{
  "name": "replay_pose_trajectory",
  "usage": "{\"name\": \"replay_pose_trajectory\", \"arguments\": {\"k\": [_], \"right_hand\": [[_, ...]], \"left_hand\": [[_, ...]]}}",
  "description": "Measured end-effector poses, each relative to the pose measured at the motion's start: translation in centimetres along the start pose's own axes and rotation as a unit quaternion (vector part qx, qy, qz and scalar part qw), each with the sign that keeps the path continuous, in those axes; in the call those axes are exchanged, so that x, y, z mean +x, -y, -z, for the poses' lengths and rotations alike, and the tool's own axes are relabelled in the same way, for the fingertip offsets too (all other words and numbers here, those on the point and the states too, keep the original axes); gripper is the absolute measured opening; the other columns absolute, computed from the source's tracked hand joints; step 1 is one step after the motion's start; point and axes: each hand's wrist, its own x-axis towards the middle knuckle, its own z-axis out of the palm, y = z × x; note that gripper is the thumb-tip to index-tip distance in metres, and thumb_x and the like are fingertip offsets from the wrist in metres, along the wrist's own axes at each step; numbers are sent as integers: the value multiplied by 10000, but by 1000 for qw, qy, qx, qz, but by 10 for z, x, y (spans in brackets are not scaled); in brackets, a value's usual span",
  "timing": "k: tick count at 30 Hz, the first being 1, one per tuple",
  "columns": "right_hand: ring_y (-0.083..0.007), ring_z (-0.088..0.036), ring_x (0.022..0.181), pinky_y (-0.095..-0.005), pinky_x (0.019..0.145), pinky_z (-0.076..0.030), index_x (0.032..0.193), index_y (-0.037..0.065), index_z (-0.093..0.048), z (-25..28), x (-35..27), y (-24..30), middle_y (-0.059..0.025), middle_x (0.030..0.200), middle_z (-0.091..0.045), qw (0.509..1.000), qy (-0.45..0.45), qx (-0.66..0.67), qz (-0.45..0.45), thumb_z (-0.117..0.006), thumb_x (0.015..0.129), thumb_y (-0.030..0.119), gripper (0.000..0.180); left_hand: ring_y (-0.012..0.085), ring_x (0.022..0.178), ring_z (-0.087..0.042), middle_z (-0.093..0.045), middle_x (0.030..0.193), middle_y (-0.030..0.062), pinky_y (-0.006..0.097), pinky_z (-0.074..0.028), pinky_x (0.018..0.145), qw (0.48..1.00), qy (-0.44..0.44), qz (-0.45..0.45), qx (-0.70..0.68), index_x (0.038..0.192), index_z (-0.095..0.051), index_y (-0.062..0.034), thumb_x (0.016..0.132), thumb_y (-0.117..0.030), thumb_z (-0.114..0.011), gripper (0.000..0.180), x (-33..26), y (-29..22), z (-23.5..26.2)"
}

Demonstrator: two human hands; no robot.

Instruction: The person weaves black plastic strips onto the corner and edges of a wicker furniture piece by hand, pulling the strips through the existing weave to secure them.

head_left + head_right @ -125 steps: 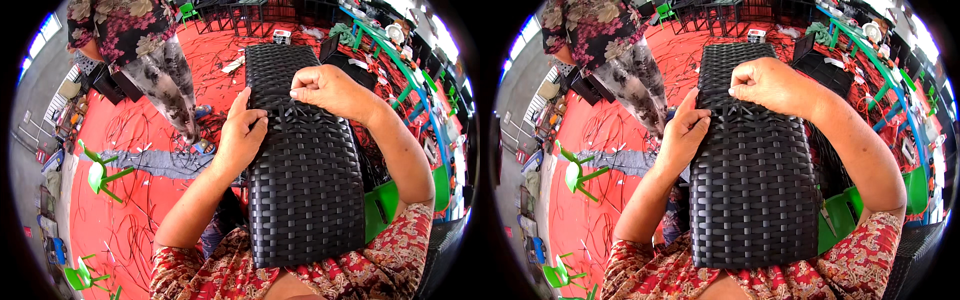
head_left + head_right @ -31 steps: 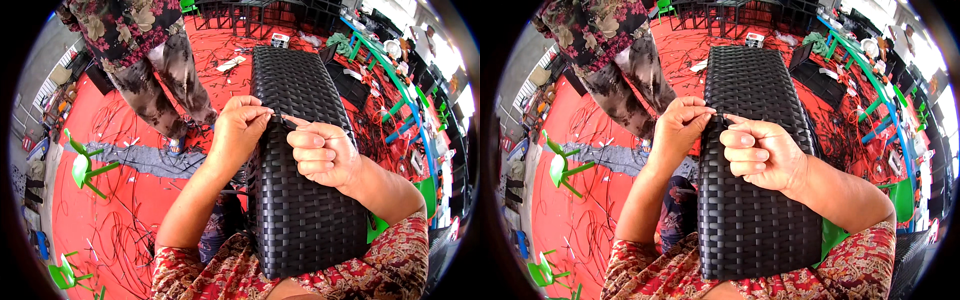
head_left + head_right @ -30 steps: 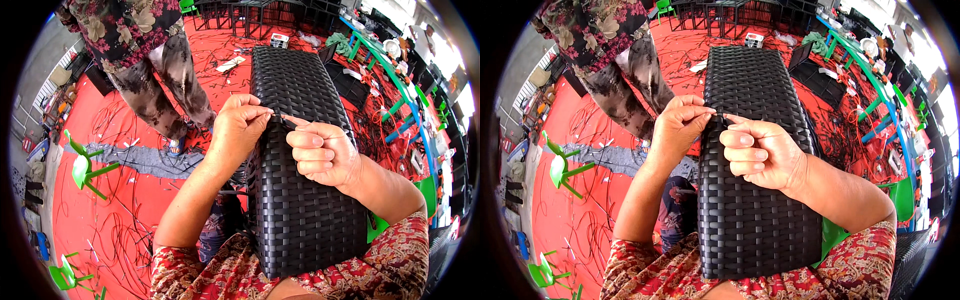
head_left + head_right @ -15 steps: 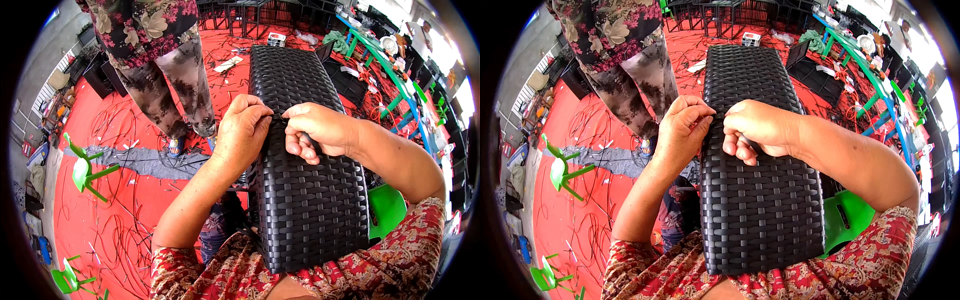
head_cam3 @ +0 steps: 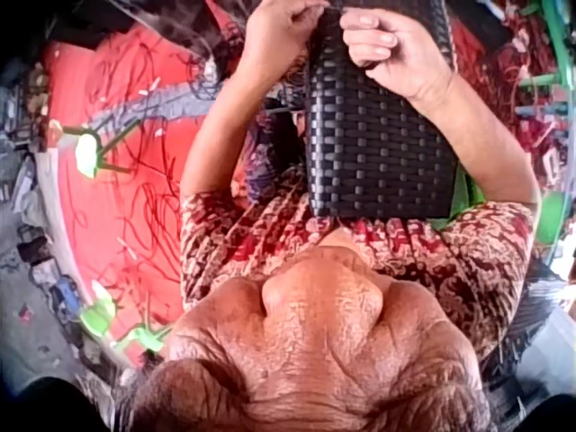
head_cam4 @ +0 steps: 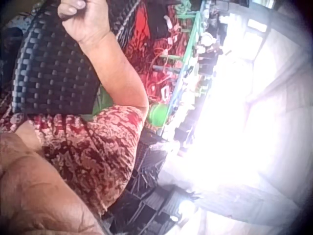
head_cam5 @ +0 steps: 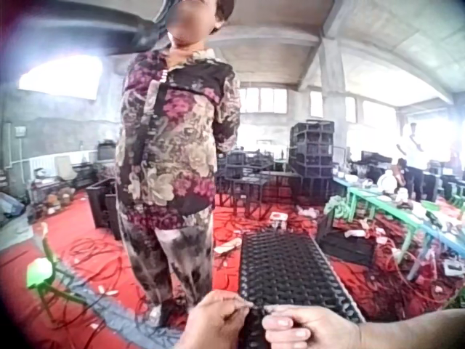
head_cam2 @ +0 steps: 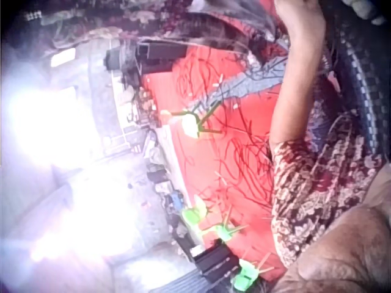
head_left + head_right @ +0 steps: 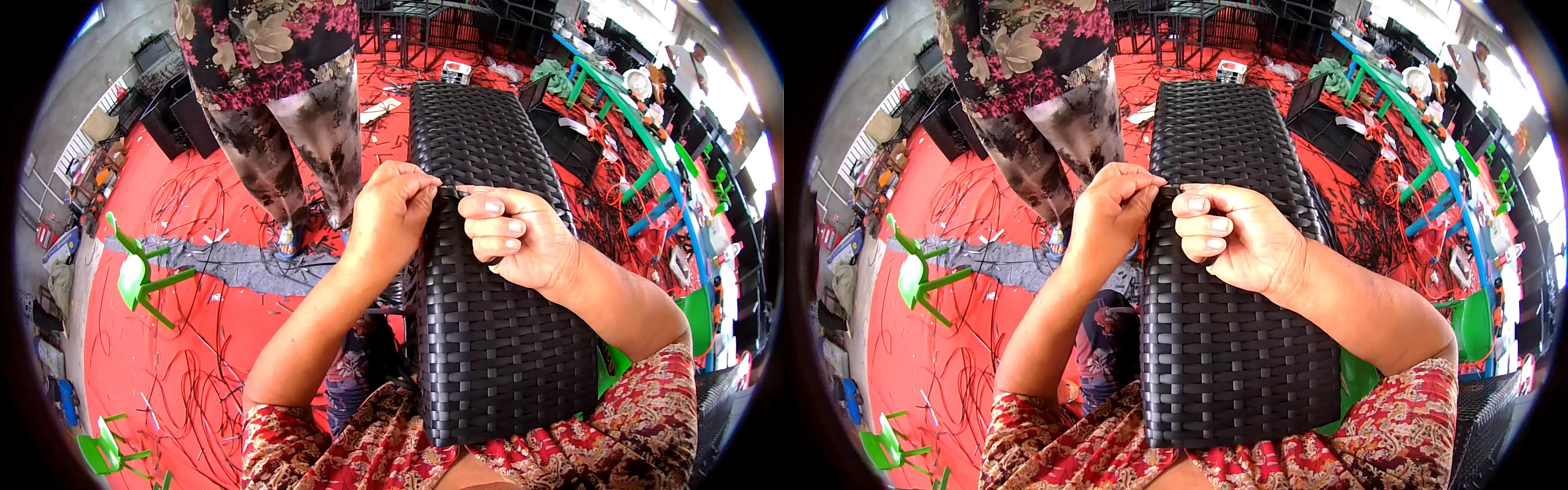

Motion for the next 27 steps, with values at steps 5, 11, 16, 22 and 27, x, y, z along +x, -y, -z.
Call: {"name": "replay_pose_trajectory", "arguments": {"k": [5, 11, 16, 22, 27], "right_hand": [[-42, -328, 432, -176, 441, -314, 702, 101, -420, -12, -14, 2, 54, 514, -354, 996, -14, 91, -10, -343, 979, 173, 296], [-5, -316, 449, -167, 429, -261, 697, 122, -419, -6, 9, -4, 83, 586, -338, 1000, -7, -14, -24, -414, 957, 224, 279], [-15, -334, 464, -173, 446, -296, 700, 108, -420, 8, -3, 5, 80, 584, -334, 999, 5, -35, -5, -389, 961, 201, 279], [-22, -334, 464, -181, 445, -300, 704, 112, -426, 19, 1, 8, 76, 586, -346, 996, 19, -91, 8, -410, 909, 153, 210], [-31, -356, 474, -187, 446, -313, 713, 107, -446, 16, -3, 4, 73, 576, -359, 998, -1, -61, 3, -401, 899, 146, 195]], "left_hand": [[215, 810, -597, -636, 826, 90, 298, -460, 764, 996, 73, -40, 7, 881, -678, -9, 838, -111, -602, 134, 20, -7, -4], [272, 732, -599, -614, 766, 127, 332, -487, 672, 984, 49, -140, 100, 862, -677, -25, 712, 6, -674, 153, 14, -13, 21], [272, 706, -600, -615, 786, 133, 339, -488, 646, 978, 85, -159, 106, 850, -655, -14, 680, 35, -668, 178, 23, -8, -1], [320, 677, -550, -522, 738, 134, 399, -466, 599, 932, 79, -252, 247, 812, -564, -30, 691, -17, -619, 134, 25, -23, -15], [345, 698, -536, -531, 752, 149, 420, -442, 622, 949, 238, -151, 145, 790, -540, -18, 719, 3, -605, 99, 43, -33, 2]]}}
